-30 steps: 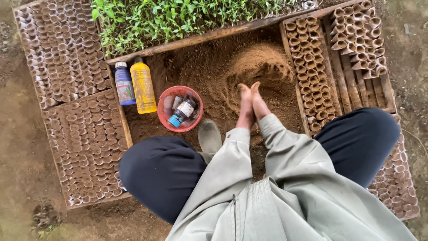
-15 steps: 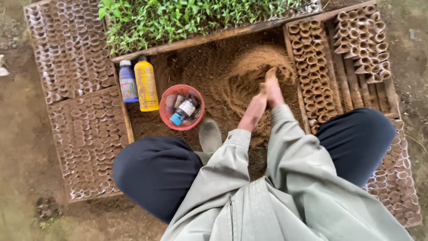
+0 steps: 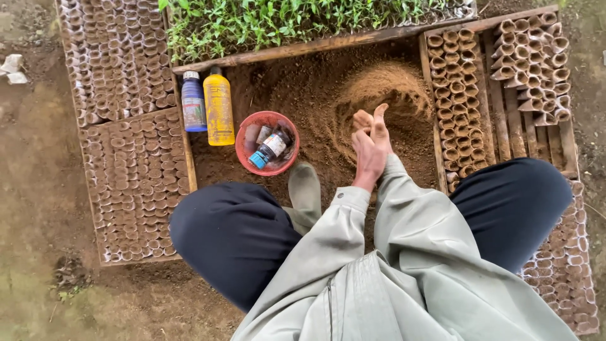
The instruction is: The person sits cross-legged on the ground and fills biodegradable seedling pots with soil from a pile. They take small packets from a red bowl, open them, and place seeds into the pots before adding more soil. The filled pots are then placed into a wooden tray.
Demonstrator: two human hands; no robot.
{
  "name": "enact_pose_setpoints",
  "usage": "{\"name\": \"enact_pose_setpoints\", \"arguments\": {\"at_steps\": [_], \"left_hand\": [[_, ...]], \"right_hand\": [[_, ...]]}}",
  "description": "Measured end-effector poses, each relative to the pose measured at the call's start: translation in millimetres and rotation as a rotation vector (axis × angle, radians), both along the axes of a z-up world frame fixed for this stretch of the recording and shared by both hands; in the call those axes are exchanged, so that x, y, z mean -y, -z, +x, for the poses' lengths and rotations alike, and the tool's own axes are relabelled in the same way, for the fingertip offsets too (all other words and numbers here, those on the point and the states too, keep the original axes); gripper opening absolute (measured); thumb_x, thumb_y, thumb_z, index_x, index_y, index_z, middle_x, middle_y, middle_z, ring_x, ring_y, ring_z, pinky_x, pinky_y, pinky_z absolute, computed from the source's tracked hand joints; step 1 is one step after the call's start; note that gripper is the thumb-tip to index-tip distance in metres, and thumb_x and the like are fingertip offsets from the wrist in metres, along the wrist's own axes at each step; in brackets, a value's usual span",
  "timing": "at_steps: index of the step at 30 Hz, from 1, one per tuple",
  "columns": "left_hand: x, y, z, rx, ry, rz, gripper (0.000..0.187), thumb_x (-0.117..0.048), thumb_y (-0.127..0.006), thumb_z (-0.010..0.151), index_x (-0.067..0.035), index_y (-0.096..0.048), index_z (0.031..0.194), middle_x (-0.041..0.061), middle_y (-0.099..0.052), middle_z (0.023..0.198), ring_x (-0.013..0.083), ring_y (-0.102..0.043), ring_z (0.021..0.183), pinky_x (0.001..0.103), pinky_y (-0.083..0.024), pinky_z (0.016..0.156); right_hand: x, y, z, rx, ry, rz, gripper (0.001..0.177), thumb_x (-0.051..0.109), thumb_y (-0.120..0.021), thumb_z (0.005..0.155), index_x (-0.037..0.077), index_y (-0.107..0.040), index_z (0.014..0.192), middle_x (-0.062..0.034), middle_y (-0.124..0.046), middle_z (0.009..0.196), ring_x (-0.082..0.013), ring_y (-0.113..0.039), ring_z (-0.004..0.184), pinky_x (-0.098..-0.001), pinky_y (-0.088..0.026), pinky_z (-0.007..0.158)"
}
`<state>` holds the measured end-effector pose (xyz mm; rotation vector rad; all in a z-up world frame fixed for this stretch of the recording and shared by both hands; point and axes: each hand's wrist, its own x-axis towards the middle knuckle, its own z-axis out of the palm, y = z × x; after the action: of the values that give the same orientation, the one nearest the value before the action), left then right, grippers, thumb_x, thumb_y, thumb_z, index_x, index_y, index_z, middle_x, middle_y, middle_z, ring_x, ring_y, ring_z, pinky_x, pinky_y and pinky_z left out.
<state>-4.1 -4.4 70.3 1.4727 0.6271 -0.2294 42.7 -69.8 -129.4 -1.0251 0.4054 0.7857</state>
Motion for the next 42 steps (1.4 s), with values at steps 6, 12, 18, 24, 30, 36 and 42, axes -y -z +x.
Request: {"name": "enact_pose_setpoints", "arguments": {"at_steps": [6, 12, 18, 24, 30, 36, 42], "left_hand": [[-12, 37, -8, -0.013, -0.083, -0.217, 0.120, -0.088, -0.022, 0.088, 0.014, -0.012, 0.151, 0.029, 0.001, 0.168, 0.0436, -0.004, 0.156, 0.053, -0.010, 0.130], [1, 74, -10, 0.059, -0.054, -0.186, 0.113, -0.086, -0.014, 0.092, 0.005, -0.007, 0.158, 0.019, 0.003, 0.172, 0.0400, -0.002, 0.157, 0.054, -0.010, 0.130], [4, 113, -17, -0.096, -0.060, -0.051, 0.103, -0.079, -0.005, 0.099, 0.001, -0.062, 0.132, 0.024, -0.070, 0.117, 0.0404, -0.056, 0.132, 0.055, -0.037, 0.117], [-5, 29, -11, -0.116, 0.092, -0.058, 0.110, -0.085, -0.011, 0.089, -0.002, -0.023, 0.161, 0.032, -0.023, 0.164, 0.0448, -0.019, 0.155, 0.053, -0.017, 0.127], [-10, 117, 2, 0.019, -0.096, -0.172, 0.077, -0.066, -0.011, 0.099, -0.023, -0.060, 0.141, 0.019, -0.036, 0.147, 0.0382, -0.037, 0.137, 0.070, -0.022, 0.116], [-36, 166, 8, -0.119, -0.298, -0.246, 0.099, -0.082, -0.011, 0.099, -0.011, 0.002, 0.166, 0.023, 0.012, 0.170, 0.0363, 0.016, 0.156, 0.052, 0.018, 0.125], [-54, 164, 0, -0.208, -0.801, -0.552, 0.086, -0.067, -0.034, 0.107, 0.001, -0.025, 0.158, 0.024, -0.046, 0.147, 0.0358, -0.042, 0.139, 0.058, -0.027, 0.120]], "right_hand": [[-7, -13, -5, 0.025, -0.032, -0.013, 0.110, 0.092, -0.023, 0.086, 0.006, -0.058, 0.144, -0.0187, -0.058, 0.146, -0.0373, -0.055, 0.138, -0.0484, -0.042, 0.118], [-11, -34, -11, 0.044, -0.055, -0.029, 0.109, 0.092, -0.019, 0.086, 0.007, -0.061, 0.140, -0.0181, -0.061, 0.142, -0.0363, -0.057, 0.135, -0.0474, -0.043, 0.117], [3, -63, -19, 0.079, -0.052, -0.048, 0.110, 0.091, -0.015, 0.085, 0.007, -0.065, 0.136, -0.0175, -0.064, 0.138, -0.0352, -0.060, 0.132, -0.0463, -0.043, 0.117], [-10, -54, -23, 0.080, -0.058, -0.068, 0.111, 0.090, -0.011, 0.085, 0.008, -0.068, 0.132, -0.0169, -0.067, 0.133, -0.0341, -0.062, 0.130, -0.0453, -0.043, 0.116], [-16, -57, -31, 0.075, -0.100, -0.097, 0.113, 0.089, -0.006, 0.084, 0.009, -0.072, 0.129, -0.0162, -0.070, 0.129, -0.0330, -0.064, 0.127, -0.0443, -0.044, 0.115], [-29, -75, -24, 0.082, -0.142, -0.127, 0.115, 0.089, -0.002, 0.084, 0.010, -0.075, 0.125, -0.0156, -0.073, 0.125, -0.0319, -0.067, 0.124, -0.0432, -0.044, 0.115], [-58, -134, -3, 0.228, -0.028, -0.083, 0.094, 0.078, -0.019, 0.093, 0.009, -0.075, 0.122, -0.0118, -0.079, 0.111, -0.0238, -0.077, 0.096, -0.0321, -0.060, 0.085]]}}
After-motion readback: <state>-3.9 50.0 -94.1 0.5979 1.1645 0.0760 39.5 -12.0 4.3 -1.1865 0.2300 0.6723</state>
